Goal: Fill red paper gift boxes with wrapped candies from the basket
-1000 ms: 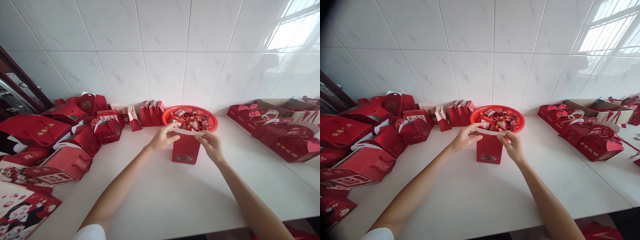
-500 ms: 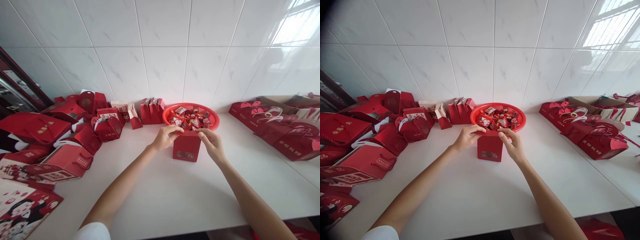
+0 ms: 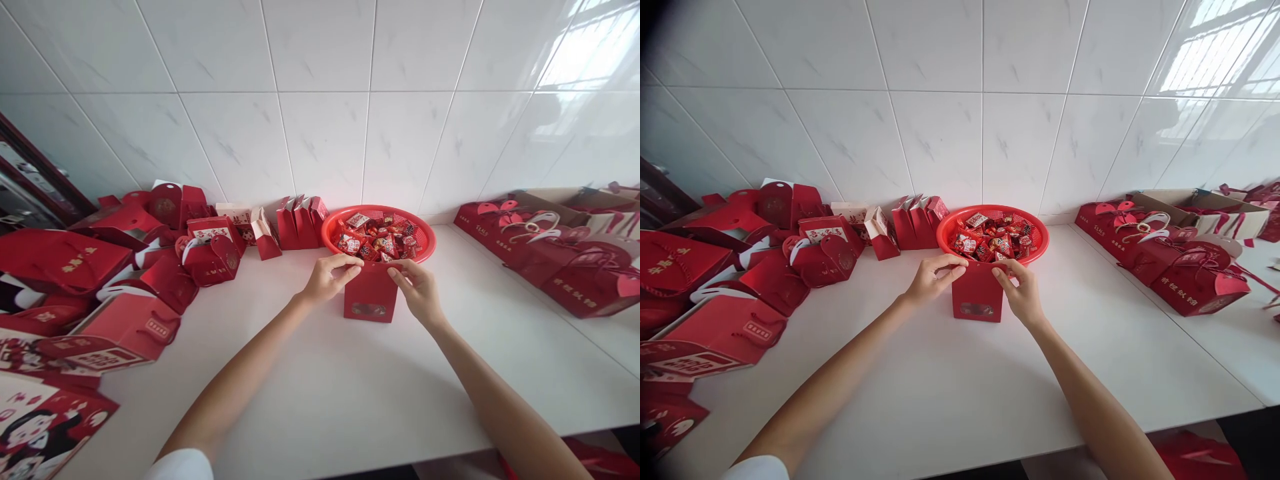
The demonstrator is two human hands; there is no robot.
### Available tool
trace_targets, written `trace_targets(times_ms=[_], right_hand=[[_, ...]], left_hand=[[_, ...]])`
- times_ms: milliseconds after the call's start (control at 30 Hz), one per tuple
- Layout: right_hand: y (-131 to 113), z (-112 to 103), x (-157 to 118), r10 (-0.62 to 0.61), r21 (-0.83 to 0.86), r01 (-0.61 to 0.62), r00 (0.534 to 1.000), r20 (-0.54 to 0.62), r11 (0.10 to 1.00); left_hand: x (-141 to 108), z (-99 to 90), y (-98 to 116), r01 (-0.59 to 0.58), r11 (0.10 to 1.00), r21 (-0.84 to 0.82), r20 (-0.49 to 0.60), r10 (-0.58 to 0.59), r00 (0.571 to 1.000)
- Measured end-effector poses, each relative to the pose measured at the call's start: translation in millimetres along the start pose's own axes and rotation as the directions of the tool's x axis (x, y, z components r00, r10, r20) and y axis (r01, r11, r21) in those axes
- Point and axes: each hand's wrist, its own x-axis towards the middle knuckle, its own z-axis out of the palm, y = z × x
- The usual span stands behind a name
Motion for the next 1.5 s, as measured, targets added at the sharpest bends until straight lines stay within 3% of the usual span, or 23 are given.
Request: trace_targets(times_ms=[100,267,400,600,700,767,833,933,1000,1033,1067,1167,1233,1400,1500], right_hand=[[0,0,0,0.002,-0.004,-0.002,1.0,0.014,1.0],[2,1,-2,0.011,0.018,-0.012,1.0,0.01,1.0],[1,-2,-1,0.018,0.031,-0.02,0.998,0.066,0.999],[0,-10,4,0.015,0.034,-0.017,0.998,0.069,0.999],[2,-28,10,0.034,0.078,-0.032,0.999,-0.018,0.996],[4,-52,18,0.05,0.113,-0.033,0.986,-0.159,0.993],[8,-83,27,0.04,0.115,0.004,0.926,-0.375,0.993],[18,-135,42,0.024,0.119,0.082,0.717,-0.697,0.99],[28,-162,49,0.01,0.08,0.111,0.526,-0.85,0.991],[34,-173,51,0.01,0.056,0.079,0.485,-0.874,0.995],[41,-181,51,0.025,0.041,0.023,0.487,-0.873,0.999],[60,-199,50,0.079,-0.01,-0.149,0.58,-0.81,0.989],[70,-207,50,0.109,-0.046,-0.234,0.607,-0.787,0.971],[84,-223,59,0.182,-0.115,-0.444,0.57,-0.801,0.889],[92,-226,68,0.149,-0.164,-0.485,0.544,-0.826,0.859]], left_hand=[[0,4.8,-2,0.052,0.998,-0.042,-0.06,-0.055,0.997],[-1,7.1,-5,0.152,0.98,-0.13,-0.049,-0.159,0.986],[-3,10.4,-5,0.161,0.973,-0.166,-0.074,-0.175,0.982],[-15,28.3,-18,0.153,0.972,-0.181,-0.201,-0.188,0.961],[-25,38.7,-33,0.15,0.968,-0.202,-0.28,-0.204,0.938],[-30,43.3,-41,0.201,0.955,-0.218,-0.303,-0.262,0.916],[-33,45.6,-45,0.259,0.945,-0.201,-0.281,-0.309,0.909],[-33,46.4,-44,0.279,0.952,-0.124,-0.224,-0.301,0.927],[-32,46.7,-42,0.267,0.96,-0.083,-0.19,-0.278,0.941],[-32,46.9,-41,0.256,0.964,-0.066,-0.176,-0.264,0.948],[-33,47.2,-40,0.242,0.969,-0.048,-0.162,-0.247,0.955],[-33,47.9,-39,0.203,0.979,-0.002,-0.124,-0.202,0.971],[-34,48.2,-40,0.187,0.982,0.009,-0.112,-0.185,0.976],[-33,48.4,-42,0.189,0.982,0.009,-0.115,-0.187,0.976],[-33,49.2,-43,0.195,0.981,0.015,-0.121,-0.192,0.974]])
